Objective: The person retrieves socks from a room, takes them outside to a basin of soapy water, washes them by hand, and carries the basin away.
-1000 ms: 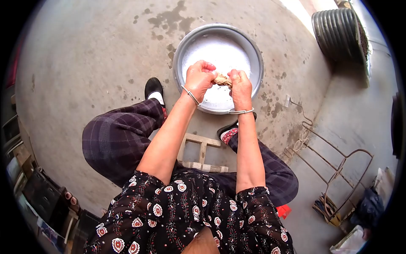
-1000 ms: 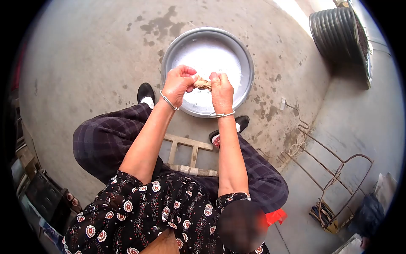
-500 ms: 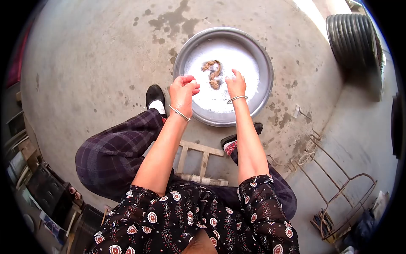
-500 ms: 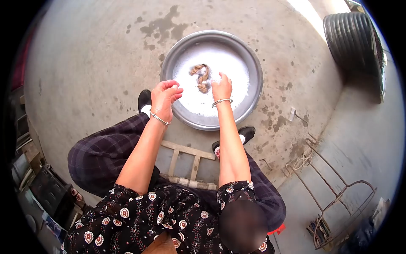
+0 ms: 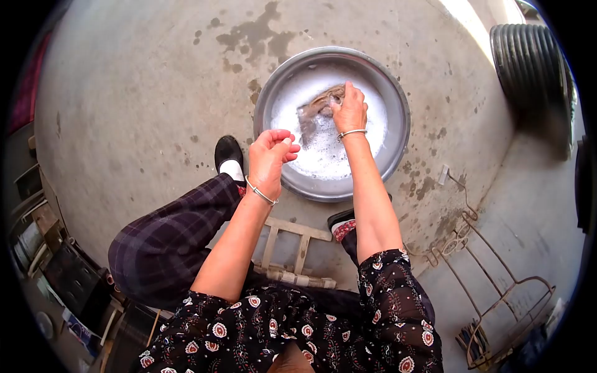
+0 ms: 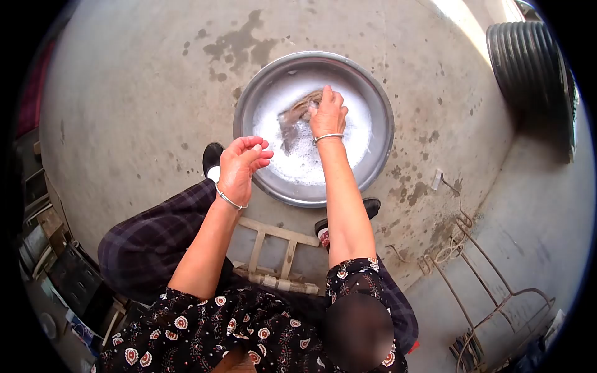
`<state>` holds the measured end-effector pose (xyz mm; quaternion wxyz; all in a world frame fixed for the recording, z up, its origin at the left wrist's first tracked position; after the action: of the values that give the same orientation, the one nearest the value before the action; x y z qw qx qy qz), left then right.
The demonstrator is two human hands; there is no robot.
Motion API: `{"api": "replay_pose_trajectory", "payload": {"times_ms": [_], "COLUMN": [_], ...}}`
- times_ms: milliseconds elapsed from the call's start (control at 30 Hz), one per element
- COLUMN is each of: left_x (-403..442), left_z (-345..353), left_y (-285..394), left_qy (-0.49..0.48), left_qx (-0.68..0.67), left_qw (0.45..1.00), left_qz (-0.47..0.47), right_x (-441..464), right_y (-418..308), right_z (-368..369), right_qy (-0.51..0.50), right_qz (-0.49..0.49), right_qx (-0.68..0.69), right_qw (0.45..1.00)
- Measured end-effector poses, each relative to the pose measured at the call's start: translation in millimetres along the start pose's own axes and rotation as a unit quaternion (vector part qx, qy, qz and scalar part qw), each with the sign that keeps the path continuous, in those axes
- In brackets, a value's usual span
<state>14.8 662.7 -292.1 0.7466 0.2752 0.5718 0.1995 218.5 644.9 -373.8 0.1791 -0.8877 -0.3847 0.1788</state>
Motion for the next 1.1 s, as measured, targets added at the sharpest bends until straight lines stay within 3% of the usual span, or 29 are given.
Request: {"api": "replay_pose_trajectory", "payload": {"times_ms": [100, 167, 200, 367, 433, 467, 500, 567, 600, 700, 733, 767, 833, 933, 1033, 1067, 1100], "left_x": [1.1, 3.4, 4.5, 14.8, 15.6, 16.4, 15.0, 6.6, 1.9, 13.3, 7.9, 5.3, 5.7, 12.0, 17.5, 18.4, 18.8], "left_z": [-0.4, -0.9, -1.4, -14.1, -16.8, -7.4, -2.8, 9.5, 10.2, 12.1, 7.6, 5.6, 2.7, -10.2, -19.5, -20.5, -21.4], "left_y": [-1.0, -3.1, -4.1, -27.3, -38.3, -33.9, -34.7, -29.6, -23.6, -48.0, -43.1, -42.2, -40.7, -40.3, -42.4, -42.8, -43.2], "left_qy": [0.006, 0.008, 0.006, 0.076, 0.092, -0.031, -0.083, -0.187, -0.217, -0.176, -0.113, -0.097, -0.065, 0.028, 0.068, 0.078, 0.088], "left_qx": [0.003, -0.007, -0.004, -0.082, -0.136, -0.185, -0.224, -0.297, -0.25, -0.235, -0.089, -0.105, -0.138, -0.04, -0.001, -0.004, -0.006], "left_qw": [1.0, 1.0, 1.0, 0.993, 0.984, 0.981, 0.97, 0.933, 0.944, 0.95, 0.988, 0.988, 0.986, 0.997, 0.994, 0.994, 0.993], "left_qz": [-0.005, -0.004, -0.007, -0.048, -0.074, -0.041, -0.052, -0.073, -0.008, -0.107, -0.056, -0.058, -0.063, -0.061, -0.085, -0.081, -0.078], "right_x": [12.9, -4.4, -7.2, -61.6, -89.5, -105.0, -121.1, -149.3, -158.0, -150.9, -145.7, -138.0, -121.9, -84.5, -59.2, -55.3, -58.2], "right_y": [6.2, 31.1, 24.7, -63.3, -95.9, -111.0, -124.2, -143.3, -149.2, -122.0, -117.7, -102.3, -74.8, -54.3, -58.5, -55.4, -57.3], "right_z": [23.6, 91.6, 90.4, 12.2, -34.7, -54.3, -70.9, -89.9, -95.3, -84.0, -91.4, -83.9, -57.9, -24.3, 14.4, 34.6, 46.1], "right_qy": [-0.054, -0.064, -0.076, -0.143, -0.043, 0.001, 0.044, 0.089, 0.109, 0.019, 0.029, 0.06, -0.022, -0.023, -0.05, -0.163, -0.191], "right_qz": [-0.031, -0.151, -0.136, -0.058, -0.161, -0.221, -0.279, -0.307, -0.32, -0.189, -0.147, -0.165, -0.144, -0.149, -0.178, -0.118, -0.11], "right_qx": [-0.061, 0.239, 0.248, 0.281, 0.266, 0.224, 0.18, 0.142, 0.124, 0.26, 0.262, 0.226, 0.217, 0.179, 0.045, -0.016, -0.054], "right_qw": [0.996, 0.957, 0.956, 0.947, 0.95, 0.949, 0.942, 0.937, 0.933, 0.947, 0.953, 0.958, 0.965, 0.972, 0.982, 0.979, 0.974]}}
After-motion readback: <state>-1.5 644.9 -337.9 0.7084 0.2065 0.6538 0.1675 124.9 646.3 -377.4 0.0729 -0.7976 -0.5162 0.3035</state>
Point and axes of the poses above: each hand's wrist, its own x-axis towards the middle knuckle, its own z-axis out of the palm, y = z × x, the point moved 5 cm from there along x, towards the middle knuckle
